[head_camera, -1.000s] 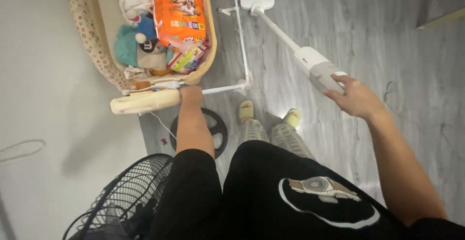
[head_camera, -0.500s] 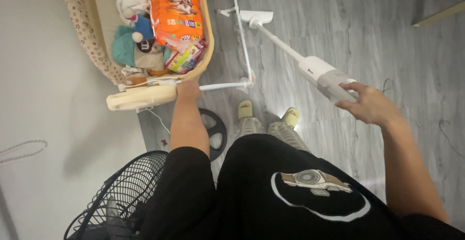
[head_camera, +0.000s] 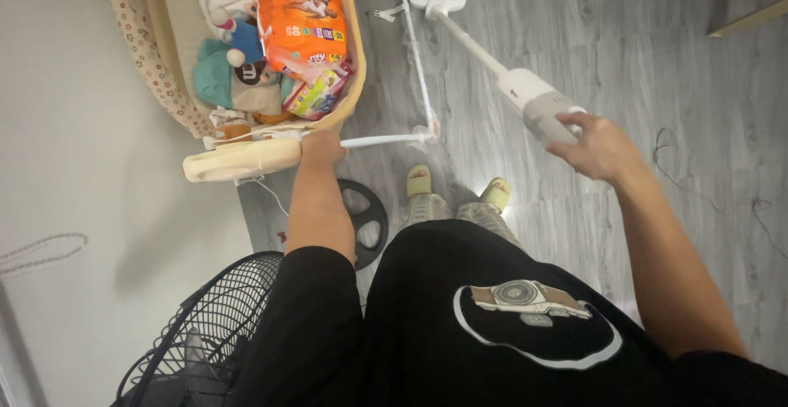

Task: Vacuum the floor of the room, moving furniture to reach all areas.

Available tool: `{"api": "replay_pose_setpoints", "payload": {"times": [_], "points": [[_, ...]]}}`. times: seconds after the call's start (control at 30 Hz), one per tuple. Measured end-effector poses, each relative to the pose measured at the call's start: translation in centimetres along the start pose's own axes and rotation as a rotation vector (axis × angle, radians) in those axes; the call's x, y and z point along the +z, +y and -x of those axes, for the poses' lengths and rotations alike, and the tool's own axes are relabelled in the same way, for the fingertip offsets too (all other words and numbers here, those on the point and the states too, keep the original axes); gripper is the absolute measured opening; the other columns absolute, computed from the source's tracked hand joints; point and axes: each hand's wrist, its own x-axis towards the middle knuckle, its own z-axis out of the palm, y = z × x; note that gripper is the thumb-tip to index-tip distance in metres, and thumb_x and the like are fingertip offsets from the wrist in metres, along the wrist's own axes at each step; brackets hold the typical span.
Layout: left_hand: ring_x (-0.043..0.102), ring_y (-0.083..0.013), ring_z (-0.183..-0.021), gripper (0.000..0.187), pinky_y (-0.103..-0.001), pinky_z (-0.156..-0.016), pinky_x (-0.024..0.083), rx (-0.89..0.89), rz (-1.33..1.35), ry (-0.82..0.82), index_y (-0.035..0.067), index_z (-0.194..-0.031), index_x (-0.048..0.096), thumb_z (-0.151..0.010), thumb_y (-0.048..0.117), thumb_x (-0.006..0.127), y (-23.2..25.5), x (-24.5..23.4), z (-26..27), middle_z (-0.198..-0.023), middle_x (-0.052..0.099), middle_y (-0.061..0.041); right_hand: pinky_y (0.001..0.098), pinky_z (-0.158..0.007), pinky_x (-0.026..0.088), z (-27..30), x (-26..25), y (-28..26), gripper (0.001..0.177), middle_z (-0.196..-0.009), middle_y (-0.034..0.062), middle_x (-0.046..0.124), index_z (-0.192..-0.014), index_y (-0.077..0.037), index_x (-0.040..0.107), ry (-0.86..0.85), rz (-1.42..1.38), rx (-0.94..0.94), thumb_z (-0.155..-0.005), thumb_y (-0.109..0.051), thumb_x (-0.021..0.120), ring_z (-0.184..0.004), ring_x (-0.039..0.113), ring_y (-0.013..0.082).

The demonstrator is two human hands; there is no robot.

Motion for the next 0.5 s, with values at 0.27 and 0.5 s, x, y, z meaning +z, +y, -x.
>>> {"api": "replay_pose_setpoints", "payload": {"times": [0.27, 0.5], "points": [[0.064, -0.0283, -0.124, 0.062, -0.046, -0.101, 0.051, 0.026, 0.017, -0.013, 0.015, -0.134, 0.065, -0.085, 0.052, 0.074, 0.5, -0.1, -0.6, -0.131, 0.069, -0.01, 0.0428, -0.079, 0.056, -1.0, 2.0, -2.1, 0.068, -0.095, 0.0251, 0.074, -0.146, -0.01, 0.061, 0.081, -0.226, 0.042, -0.085, -0.037, 0.076, -0.083, 0.074, 0.0316], [0.067, -0.0283, -0.12, 0.058, -0.045, -0.098, 0.053, -0.001, 0.01, 0.031, 0.013, -0.126, 0.072, -0.086, 0.055, 0.074, 0.7, -0.3, 0.6, -0.126, 0.072, -0.012, 0.0391, -0.077, 0.053, 5.6, 0.6, -2.6, 0.064, -0.102, 0.0245, 0.073, -0.143, 0.0, 0.064, 0.251, -0.594, -0.013, -0.082, -0.017, 0.071, -0.085, 0.071, 0.0258]]}}
